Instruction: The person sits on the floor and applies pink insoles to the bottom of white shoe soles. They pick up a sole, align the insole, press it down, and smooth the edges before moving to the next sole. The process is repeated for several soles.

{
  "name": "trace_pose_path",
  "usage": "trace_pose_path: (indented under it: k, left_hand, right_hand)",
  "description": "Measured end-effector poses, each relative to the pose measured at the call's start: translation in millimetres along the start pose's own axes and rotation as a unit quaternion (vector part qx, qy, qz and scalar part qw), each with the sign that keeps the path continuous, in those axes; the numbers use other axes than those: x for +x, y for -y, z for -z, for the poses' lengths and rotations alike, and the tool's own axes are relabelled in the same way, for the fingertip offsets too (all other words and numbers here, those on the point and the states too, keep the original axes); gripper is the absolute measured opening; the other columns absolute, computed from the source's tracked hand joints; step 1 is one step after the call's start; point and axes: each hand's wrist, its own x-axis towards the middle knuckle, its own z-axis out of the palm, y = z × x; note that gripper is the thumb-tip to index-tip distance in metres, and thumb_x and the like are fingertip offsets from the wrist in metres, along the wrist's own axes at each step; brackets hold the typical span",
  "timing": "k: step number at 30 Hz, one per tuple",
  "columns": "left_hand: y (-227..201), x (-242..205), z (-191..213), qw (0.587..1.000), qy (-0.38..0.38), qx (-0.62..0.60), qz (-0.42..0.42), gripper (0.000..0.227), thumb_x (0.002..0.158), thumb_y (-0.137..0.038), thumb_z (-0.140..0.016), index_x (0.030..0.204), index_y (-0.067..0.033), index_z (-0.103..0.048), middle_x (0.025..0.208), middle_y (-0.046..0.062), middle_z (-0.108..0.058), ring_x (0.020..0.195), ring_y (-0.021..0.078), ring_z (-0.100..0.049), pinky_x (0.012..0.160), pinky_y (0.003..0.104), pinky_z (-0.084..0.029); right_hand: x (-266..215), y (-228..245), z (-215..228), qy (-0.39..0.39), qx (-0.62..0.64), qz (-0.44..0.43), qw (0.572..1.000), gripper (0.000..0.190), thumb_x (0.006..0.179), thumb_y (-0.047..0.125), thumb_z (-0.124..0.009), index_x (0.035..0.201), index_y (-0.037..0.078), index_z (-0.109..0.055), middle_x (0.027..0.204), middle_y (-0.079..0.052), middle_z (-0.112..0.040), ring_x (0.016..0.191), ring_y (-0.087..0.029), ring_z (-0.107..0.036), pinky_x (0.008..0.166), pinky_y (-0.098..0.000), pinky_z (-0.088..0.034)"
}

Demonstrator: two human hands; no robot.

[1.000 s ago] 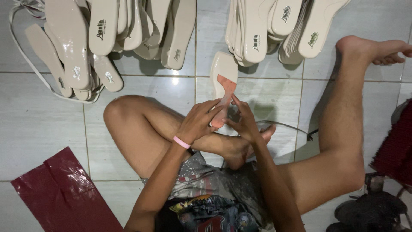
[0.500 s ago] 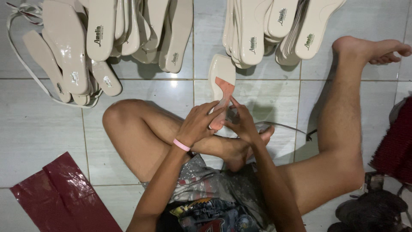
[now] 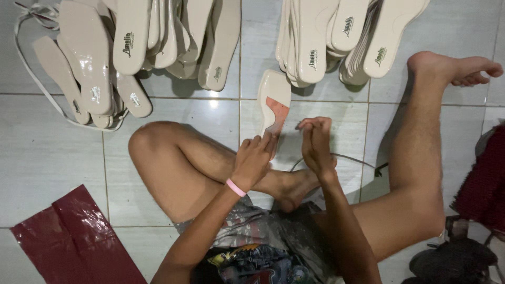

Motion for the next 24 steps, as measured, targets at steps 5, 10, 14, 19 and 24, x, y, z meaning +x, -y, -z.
trace_pose_path:
  k: [5, 10, 14, 19, 24]
  left_hand:
    - [-9.2, 3.8, -11.8, 0.999, -0.026, 0.011, 0.028, 0.064, 0.074, -0.024, -0.076, 0.129, 0.003, -0.061, 0.128, 0.013, -0.057, 0.103, 0.0278, -0.06, 0.077, 0.042, -0.051]
    - [-8.6, 2.2, -26.2, 0.997, -0.045, -0.024, 0.05, 0.057, 0.075, -0.017, -0.074, 0.128, 0.0012, -0.065, 0.125, 0.011, -0.057, 0.099, 0.0287, -0.059, 0.075, 0.04, -0.056]
    - [-6.1, 1.3, -31.6, 0.997, -0.026, -0.036, 0.058, 0.045, 0.079, -0.019, -0.075, 0.119, -0.0004, -0.066, 0.125, 0.01, -0.056, 0.101, 0.0299, -0.059, 0.075, 0.042, -0.057]
    - [-11.8, 3.2, -36.7, 0.993, -0.047, -0.055, 0.091, 0.05, 0.073, -0.012, -0.072, 0.12, 0.0012, -0.065, 0.13, 0.008, -0.056, 0.096, 0.0301, -0.059, 0.071, 0.041, -0.057]
    - [-10.4, 4.9, -39.8, 0.992, -0.065, -0.06, 0.09, 0.044, 0.078, -0.008, -0.068, 0.121, -0.0001, -0.065, 0.128, 0.007, -0.055, 0.096, 0.0305, -0.058, 0.072, 0.041, -0.057]
  right_hand:
    - [24.1, 35.1, 11.5, 0.116, 0.11, 0.007, 0.987, 0.022, 0.108, 0.011, -0.049, 0.116, 0.0, -0.066, 0.111, -0.015, -0.068, 0.098, -0.029, -0.072, 0.086, -0.037, -0.057]
    - [40.1, 44.1, 14.8, 0.217, 0.016, 0.006, 0.976, 0.027, 0.102, 0.013, -0.054, 0.118, 0.003, -0.074, 0.116, -0.016, -0.074, 0.104, -0.034, -0.071, 0.09, -0.0398, -0.055]
    - [45.8, 37.2, 6.6, 0.244, -0.03, 0.122, 0.962, 0.025, 0.101, 0.011, -0.052, 0.114, 0.001, -0.071, 0.117, -0.015, -0.074, 0.101, -0.031, -0.073, 0.089, -0.0371, -0.058]
    - [46.1, 33.1, -1.2, 0.253, 0.013, 0.057, 0.966, 0.024, 0.102, 0.014, -0.054, 0.11, 0.004, -0.074, 0.107, -0.011, -0.077, 0.096, -0.03, -0.074, 0.084, -0.0369, -0.058]
    - [51.6, 33.5, -5.8, 0.262, -0.001, 0.086, 0.961, 0.025, 0.099, 0.013, -0.055, 0.112, 0.004, -0.074, 0.108, -0.01, -0.077, 0.094, -0.03, -0.074, 0.082, -0.0367, -0.057]
